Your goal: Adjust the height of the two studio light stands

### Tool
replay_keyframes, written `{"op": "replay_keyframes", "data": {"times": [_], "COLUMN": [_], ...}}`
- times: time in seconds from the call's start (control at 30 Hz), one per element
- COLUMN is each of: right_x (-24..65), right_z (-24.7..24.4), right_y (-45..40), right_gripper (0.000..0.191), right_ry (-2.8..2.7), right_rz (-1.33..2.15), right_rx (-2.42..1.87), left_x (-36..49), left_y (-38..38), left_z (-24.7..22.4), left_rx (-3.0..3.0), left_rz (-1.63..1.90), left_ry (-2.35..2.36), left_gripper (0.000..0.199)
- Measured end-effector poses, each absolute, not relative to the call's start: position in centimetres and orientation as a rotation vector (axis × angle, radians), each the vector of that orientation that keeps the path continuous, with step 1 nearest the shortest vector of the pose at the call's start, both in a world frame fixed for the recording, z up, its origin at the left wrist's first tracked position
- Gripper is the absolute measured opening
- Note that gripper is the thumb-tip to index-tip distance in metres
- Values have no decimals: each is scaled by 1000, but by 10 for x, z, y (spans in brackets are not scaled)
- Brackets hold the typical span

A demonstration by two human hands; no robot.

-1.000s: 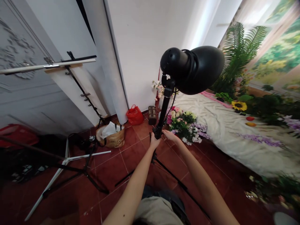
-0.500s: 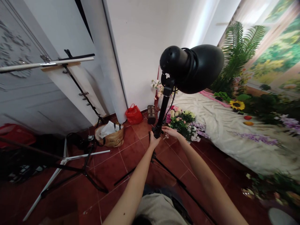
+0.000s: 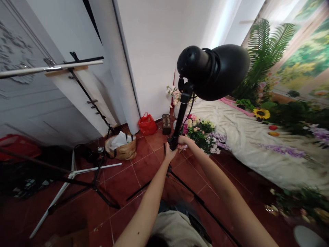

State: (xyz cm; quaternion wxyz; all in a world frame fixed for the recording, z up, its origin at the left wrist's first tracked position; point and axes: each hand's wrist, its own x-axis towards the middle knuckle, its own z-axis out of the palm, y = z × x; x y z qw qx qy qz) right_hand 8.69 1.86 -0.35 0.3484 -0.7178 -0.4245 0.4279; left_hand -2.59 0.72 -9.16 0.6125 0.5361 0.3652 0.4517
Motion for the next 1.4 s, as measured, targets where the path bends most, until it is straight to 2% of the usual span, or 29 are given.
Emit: {"op": "replay_keyframes", "data": {"times": [0.2,0.5,0.9,1.27,1.4], "right_x": [96,77,79,81,83], "right_z": [-6,-36,-5,-6,-11], "right_y": [4,-20,-12,-53,-68], "right_gripper": [26,19,42,34,32], "right_ry": [-1103,-950,-751,-1330,-1305], "right_rz": [1172,723,769,387,385], "right_rx": [-1979,-1730,-1357,-1648,-1680], "left_x": [-26,-31,-31,-35,-36], "left_y": [6,3,2,0,0], "left_z": [-90,-78,-82,-74,-75], "left_rx": [1233,1249,1228,1226,1247], "left_rz": [1038,1055,1122,1094,1112], "left_ry": [834,833,837,866,872], "left_gripper": [45,47,44,40,39]}}
